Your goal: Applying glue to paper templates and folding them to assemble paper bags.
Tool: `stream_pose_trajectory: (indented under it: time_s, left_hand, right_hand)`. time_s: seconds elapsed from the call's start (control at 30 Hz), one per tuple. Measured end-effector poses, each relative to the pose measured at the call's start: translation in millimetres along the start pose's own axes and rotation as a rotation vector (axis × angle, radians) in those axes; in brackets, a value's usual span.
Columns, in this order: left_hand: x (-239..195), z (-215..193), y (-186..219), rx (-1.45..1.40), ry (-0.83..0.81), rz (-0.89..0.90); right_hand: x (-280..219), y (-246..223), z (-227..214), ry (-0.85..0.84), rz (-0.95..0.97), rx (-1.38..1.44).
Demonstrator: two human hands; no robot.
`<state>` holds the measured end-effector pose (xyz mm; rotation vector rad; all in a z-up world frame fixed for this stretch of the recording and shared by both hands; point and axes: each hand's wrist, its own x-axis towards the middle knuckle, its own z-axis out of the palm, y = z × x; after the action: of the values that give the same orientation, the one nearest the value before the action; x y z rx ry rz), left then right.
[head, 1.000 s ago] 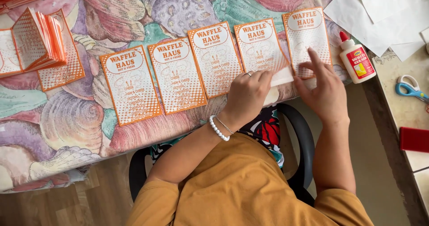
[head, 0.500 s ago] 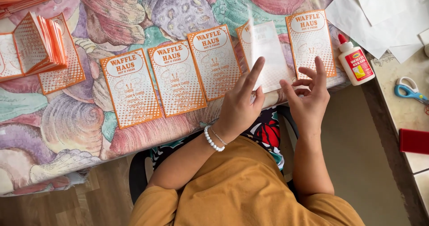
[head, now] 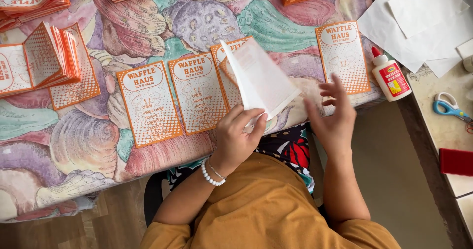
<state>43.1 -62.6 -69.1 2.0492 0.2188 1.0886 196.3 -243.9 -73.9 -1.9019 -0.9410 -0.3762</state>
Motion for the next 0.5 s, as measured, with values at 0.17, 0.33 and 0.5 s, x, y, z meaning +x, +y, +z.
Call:
stream_pose_trajectory:
  time_s: [0.17, 0.33, 0.5]
  left_hand:
    - [19.8, -22.2, 24.4, -0.22, -0.007, -0.166]
    - [22.8, -21.4, 26.7, -0.598, 0.014, -0.243]
    - [26.4, -22.2, 38.9, -0.614, 0.073, -0.06]
  right_hand:
    - [4.8, -27.1, 9.6, -0.204, -0.349, -0.131]
    - [3.3, -7.6, 14.3, -0.144, -0.438, -0.081]
    - [7.1, 17.2, -11.8, 0.155, -0.524, -0.157]
